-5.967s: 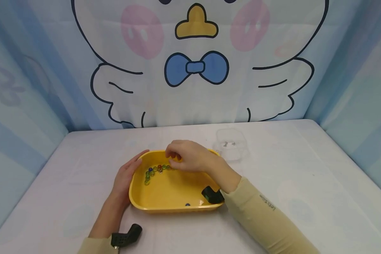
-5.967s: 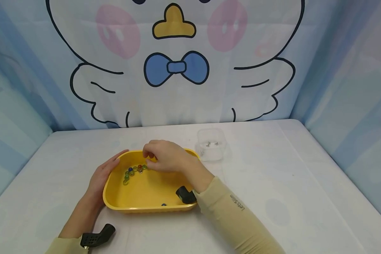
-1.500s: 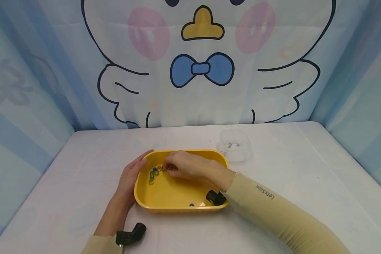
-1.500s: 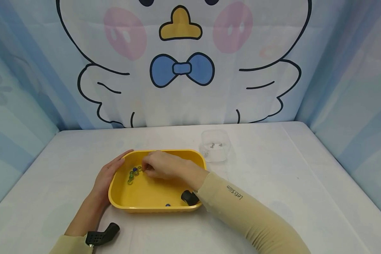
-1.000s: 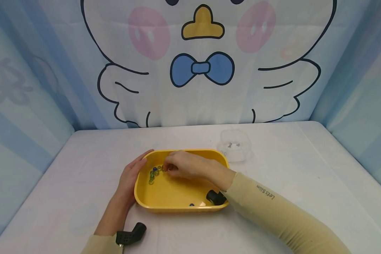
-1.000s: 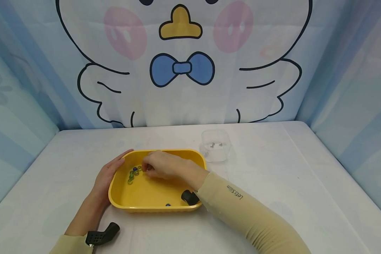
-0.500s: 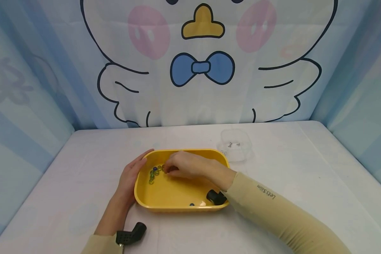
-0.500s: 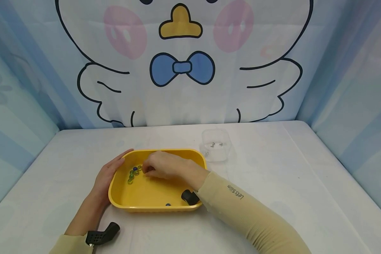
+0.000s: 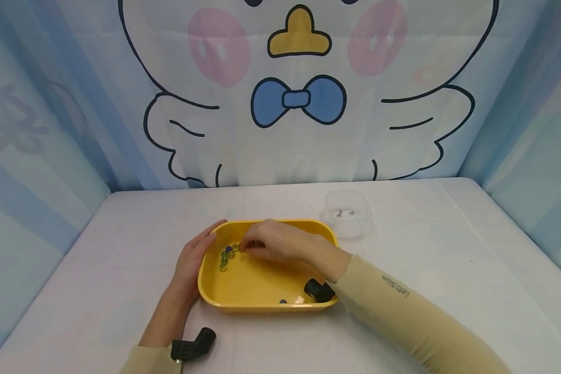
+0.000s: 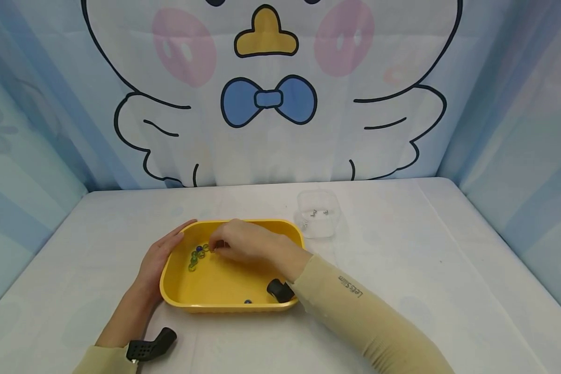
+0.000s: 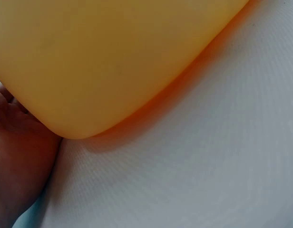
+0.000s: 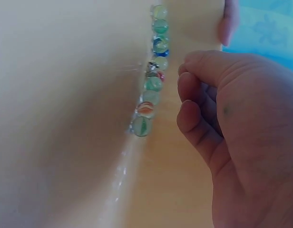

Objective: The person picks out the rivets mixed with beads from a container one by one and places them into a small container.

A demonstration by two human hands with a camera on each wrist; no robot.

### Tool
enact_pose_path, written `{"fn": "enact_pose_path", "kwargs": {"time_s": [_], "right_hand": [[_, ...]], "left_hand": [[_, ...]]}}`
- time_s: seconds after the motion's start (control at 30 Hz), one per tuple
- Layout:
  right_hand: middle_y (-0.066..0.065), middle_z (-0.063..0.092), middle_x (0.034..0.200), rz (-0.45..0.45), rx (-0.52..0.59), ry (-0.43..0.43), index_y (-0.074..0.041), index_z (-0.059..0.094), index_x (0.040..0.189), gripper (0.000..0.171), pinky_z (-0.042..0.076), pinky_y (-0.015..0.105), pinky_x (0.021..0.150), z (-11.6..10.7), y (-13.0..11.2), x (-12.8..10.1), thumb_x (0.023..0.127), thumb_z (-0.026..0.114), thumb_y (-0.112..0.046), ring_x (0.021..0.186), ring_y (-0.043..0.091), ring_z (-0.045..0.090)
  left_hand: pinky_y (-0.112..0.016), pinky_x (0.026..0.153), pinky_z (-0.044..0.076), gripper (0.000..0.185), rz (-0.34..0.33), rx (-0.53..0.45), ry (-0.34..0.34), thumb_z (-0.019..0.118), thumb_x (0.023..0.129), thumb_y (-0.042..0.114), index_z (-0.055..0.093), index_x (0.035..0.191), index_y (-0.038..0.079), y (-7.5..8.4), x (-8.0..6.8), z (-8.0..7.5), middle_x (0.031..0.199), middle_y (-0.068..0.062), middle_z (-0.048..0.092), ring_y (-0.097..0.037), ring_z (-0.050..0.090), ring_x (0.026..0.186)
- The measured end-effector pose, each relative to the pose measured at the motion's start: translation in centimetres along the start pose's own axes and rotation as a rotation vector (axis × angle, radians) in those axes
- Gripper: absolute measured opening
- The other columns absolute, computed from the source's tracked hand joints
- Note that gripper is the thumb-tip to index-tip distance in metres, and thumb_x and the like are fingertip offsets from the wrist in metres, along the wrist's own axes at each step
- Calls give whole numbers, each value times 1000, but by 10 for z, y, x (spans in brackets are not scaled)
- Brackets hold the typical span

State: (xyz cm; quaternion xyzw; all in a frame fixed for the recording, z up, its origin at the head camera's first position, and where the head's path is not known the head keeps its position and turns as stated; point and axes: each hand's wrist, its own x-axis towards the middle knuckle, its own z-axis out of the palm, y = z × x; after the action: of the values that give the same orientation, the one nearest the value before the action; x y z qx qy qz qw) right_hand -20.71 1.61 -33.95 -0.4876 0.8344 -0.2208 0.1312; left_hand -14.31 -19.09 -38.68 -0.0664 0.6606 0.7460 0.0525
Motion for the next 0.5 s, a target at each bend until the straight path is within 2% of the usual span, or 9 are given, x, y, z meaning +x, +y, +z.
{"fn": "enact_pose_path", "kwargs": {"time_s": [0.17,0.4,0.5], "right_hand": [[-1,69,110,-21,19,47,-9,74,113,16,48,19,94,-2,0,-3,99,65,-10,99,10,60],[0,67,103,-60,50,156,-6,74,111,16,51,19,78,-6,4,-9,98,66,-5,86,13,56],[1,66,102,-58,59,194,-5,73,111,15,51,19,76,-8,6,-12,97,66,-4,84,14,55]], "left_hand": [[-27,112,35,46,7,2,-1,40,110,32,46,153,17,-1,0,0,154,3,44,-11,41,139],[-27,112,35,46,7,14,3,40,110,32,46,153,17,-1,1,1,154,3,44,-11,41,139],[-27,112,35,46,4,12,6,41,109,32,46,153,17,-1,1,0,154,3,44,-11,41,139]]}}
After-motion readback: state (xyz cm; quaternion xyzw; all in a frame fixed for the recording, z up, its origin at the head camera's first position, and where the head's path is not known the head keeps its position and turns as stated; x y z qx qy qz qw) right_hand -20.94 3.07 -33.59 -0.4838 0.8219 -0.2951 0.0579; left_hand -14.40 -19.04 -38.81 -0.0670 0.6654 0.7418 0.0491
